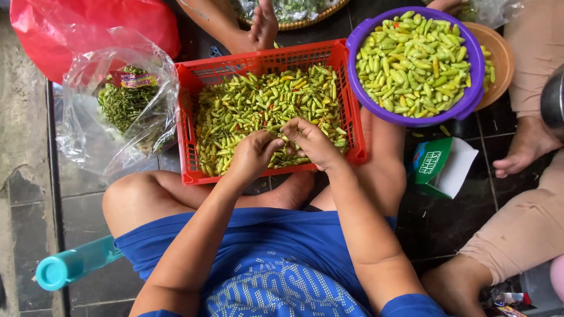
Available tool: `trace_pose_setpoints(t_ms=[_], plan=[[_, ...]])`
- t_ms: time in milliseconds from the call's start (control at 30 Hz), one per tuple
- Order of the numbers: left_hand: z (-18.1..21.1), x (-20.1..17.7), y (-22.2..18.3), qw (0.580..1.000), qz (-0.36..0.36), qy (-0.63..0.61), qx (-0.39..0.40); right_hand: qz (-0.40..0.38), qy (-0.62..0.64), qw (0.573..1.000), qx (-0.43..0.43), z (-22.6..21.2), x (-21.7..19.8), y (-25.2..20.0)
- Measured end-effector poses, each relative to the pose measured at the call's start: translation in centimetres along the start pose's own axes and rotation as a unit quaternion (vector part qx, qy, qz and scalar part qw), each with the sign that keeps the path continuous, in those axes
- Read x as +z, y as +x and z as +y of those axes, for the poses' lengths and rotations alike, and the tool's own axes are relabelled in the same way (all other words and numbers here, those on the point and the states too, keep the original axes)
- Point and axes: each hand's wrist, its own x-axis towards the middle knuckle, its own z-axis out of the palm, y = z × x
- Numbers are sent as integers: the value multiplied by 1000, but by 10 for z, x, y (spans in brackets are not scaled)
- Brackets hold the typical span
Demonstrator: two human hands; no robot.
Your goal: Removing the stems from small green chili peppers by hand while sitting on the floor.
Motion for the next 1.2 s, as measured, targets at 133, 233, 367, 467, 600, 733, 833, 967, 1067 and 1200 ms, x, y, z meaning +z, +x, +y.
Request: trace_pose_setpoints(t_ms=[133,233,367,467,600,733,833,967,1067,1200], plan=[[-7,2,-2,994,9,-102,35,-25,42,999,16,10,-6,4],[-5,-1,0,988,0,-141,62,-36,81,996,23,16,-8,7],[1,4,0,968,-19,-248,24,-47,138,989,30,14,-17,10],[5,6,3,923,-16,-380,-52,-48,192,980,-4,-9,-35,7],[-3,6,16,844,18,-484,-231,23,248,967,-51,-45,-52,-9],[-4,14,34,880,13,-420,-220,76,241,966,-63,-42,-59,-12],[-14,35,42,922,-26,-327,-205,117,166,978,-42,-39,-52,-10],[2,44,42,937,-36,-296,-184,143,-348,924,-65,-17,-48,5],[6,42,33,929,-12,-316,-194,111,-556,824,-14,38,-64,37],[-26,42,25,921,14,-333,-201,76,-594,797,82,43,-59,52]])
